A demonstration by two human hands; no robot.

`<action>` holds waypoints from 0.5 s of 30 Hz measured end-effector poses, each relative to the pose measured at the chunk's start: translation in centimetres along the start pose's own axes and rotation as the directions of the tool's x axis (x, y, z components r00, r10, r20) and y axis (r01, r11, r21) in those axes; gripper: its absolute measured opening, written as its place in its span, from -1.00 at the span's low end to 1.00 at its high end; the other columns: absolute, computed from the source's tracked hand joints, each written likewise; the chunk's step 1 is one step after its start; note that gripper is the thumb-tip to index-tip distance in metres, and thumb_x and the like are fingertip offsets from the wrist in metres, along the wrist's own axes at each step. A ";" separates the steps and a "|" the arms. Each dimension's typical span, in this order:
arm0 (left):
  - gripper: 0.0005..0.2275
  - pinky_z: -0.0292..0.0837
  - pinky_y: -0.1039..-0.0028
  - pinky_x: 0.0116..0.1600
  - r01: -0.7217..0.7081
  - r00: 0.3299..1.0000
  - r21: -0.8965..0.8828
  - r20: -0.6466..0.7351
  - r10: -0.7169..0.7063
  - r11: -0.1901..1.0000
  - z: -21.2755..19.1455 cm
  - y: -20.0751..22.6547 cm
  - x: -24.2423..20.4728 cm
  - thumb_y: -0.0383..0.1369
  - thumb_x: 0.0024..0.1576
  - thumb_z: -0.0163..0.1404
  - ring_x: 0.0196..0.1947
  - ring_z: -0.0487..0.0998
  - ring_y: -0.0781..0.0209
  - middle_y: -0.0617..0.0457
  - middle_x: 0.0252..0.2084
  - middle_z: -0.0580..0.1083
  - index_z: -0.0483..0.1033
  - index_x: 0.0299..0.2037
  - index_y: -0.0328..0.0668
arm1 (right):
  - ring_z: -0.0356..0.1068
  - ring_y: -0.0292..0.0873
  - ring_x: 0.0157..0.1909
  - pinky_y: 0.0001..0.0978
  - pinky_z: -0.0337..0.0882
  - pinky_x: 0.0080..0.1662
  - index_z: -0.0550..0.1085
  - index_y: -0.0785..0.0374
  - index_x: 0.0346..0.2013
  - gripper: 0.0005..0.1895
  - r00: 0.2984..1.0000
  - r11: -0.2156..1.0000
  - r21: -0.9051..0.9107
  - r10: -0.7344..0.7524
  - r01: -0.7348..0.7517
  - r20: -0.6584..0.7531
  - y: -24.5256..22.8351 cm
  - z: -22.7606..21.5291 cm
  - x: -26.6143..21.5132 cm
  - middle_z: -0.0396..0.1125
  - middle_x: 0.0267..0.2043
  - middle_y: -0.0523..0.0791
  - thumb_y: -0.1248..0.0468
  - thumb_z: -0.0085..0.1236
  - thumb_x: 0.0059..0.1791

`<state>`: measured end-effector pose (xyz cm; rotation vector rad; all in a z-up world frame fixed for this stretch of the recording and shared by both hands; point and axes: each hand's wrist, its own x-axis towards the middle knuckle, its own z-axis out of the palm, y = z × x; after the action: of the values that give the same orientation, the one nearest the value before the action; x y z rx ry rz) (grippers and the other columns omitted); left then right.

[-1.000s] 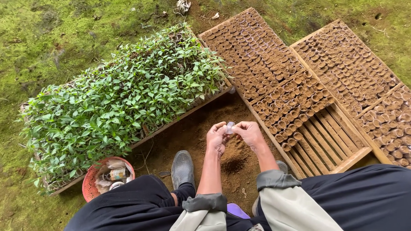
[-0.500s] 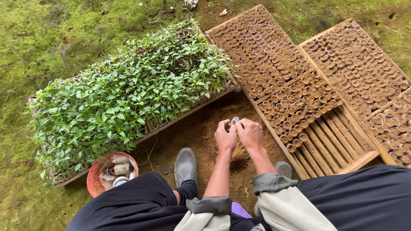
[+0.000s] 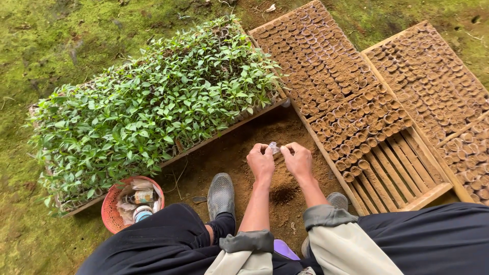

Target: Filling small biodegradable seedling pots with soil and arranging them in a tray.

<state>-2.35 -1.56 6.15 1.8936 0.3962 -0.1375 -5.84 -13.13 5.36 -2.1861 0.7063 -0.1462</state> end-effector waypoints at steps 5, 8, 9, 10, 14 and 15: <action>-0.96 0.53 0.19 -0.15 0.096 0.995 0.095 -0.026 -0.094 0.991 -1.1 -0.2 1.5 -0.37 -0.01 0.14 -0.29 0.66 -0.08 -0.01 -0.47 0.60 0.66 -0.42 -0.02 | 0.47 0.27 0.05 0.21 0.49 0.04 0.51 0.28 0.09 -0.48 0.953 0.912 -0.366 -0.077 0.186 0.293 12.2 9.6 0.7 0.45 -0.03 0.16 0.01 0.18 -0.04; -0.96 0.54 0.20 -0.14 0.134 0.991 0.142 -0.041 -0.129 0.981 -1.6 -1.1 2.4 -0.36 -0.01 0.13 -0.29 0.66 -0.07 0.04 -0.49 0.60 0.65 -0.43 0.00 | 0.40 0.37 0.10 0.21 0.52 0.02 0.35 0.44 0.22 -0.37 0.901 0.844 -0.408 -0.180 0.348 0.395 9.4 10.5 -2.4 0.33 0.04 0.28 0.13 0.21 -0.05; -0.97 0.55 0.22 -0.15 0.154 0.988 0.153 -0.048 -0.149 0.976 -1.7 -1.5 2.7 -0.35 -0.01 0.13 -0.30 0.67 -0.03 0.08 -0.50 0.60 0.64 -0.43 0.02 | 0.37 0.38 0.11 0.16 0.55 -0.01 0.27 0.48 0.26 -0.31 0.872 0.777 -0.455 -0.238 0.436 0.428 7.3 10.1 -3.5 0.26 0.06 0.30 0.21 0.26 -0.08; -0.97 0.55 0.22 -0.15 0.154 0.988 0.154 -0.050 -0.148 0.976 -1.7 -1.7 2.9 -0.35 -0.01 0.13 -0.30 0.67 -0.03 0.08 -0.50 0.60 0.64 -0.43 0.02 | 0.37 0.38 0.11 0.16 0.55 -0.01 0.27 0.48 0.26 -0.31 0.871 0.777 -0.452 -0.240 0.437 0.429 7.3 10.5 -3.8 0.26 0.06 0.30 0.21 0.26 -0.08; -0.97 0.56 0.20 -0.12 0.203 0.979 0.183 -0.050 -0.197 0.962 -1.7 -2.4 3.4 -0.33 0.00 0.14 -0.25 0.67 -0.03 0.10 -0.47 0.61 0.65 -0.41 0.04 | 0.49 0.13 -0.17 -0.09 0.59 -0.19 0.43 0.41 -0.02 -0.60 0.834 0.647 -0.547 -0.286 0.531 0.472 7.9 11.4 -3.4 0.33 -0.22 0.05 0.23 0.21 -0.07; -0.96 0.56 0.17 -0.09 0.214 0.977 0.182 -0.045 -0.209 0.960 -1.6 -2.6 3.4 -0.33 0.01 0.14 -0.22 0.67 -0.06 0.08 -0.46 0.61 0.65 -0.40 0.02 | 0.52 0.11 -0.29 -0.09 0.60 -0.31 0.55 0.37 -0.24 -0.79 0.830 0.698 -0.474 -0.334 0.536 0.447 8.3 11.4 -3.1 0.35 -0.34 0.01 0.31 0.23 -0.12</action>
<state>-0.15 1.45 3.47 2.0341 0.6216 -0.3025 -8.31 -8.05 -7.95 -2.8569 -0.0118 0.2277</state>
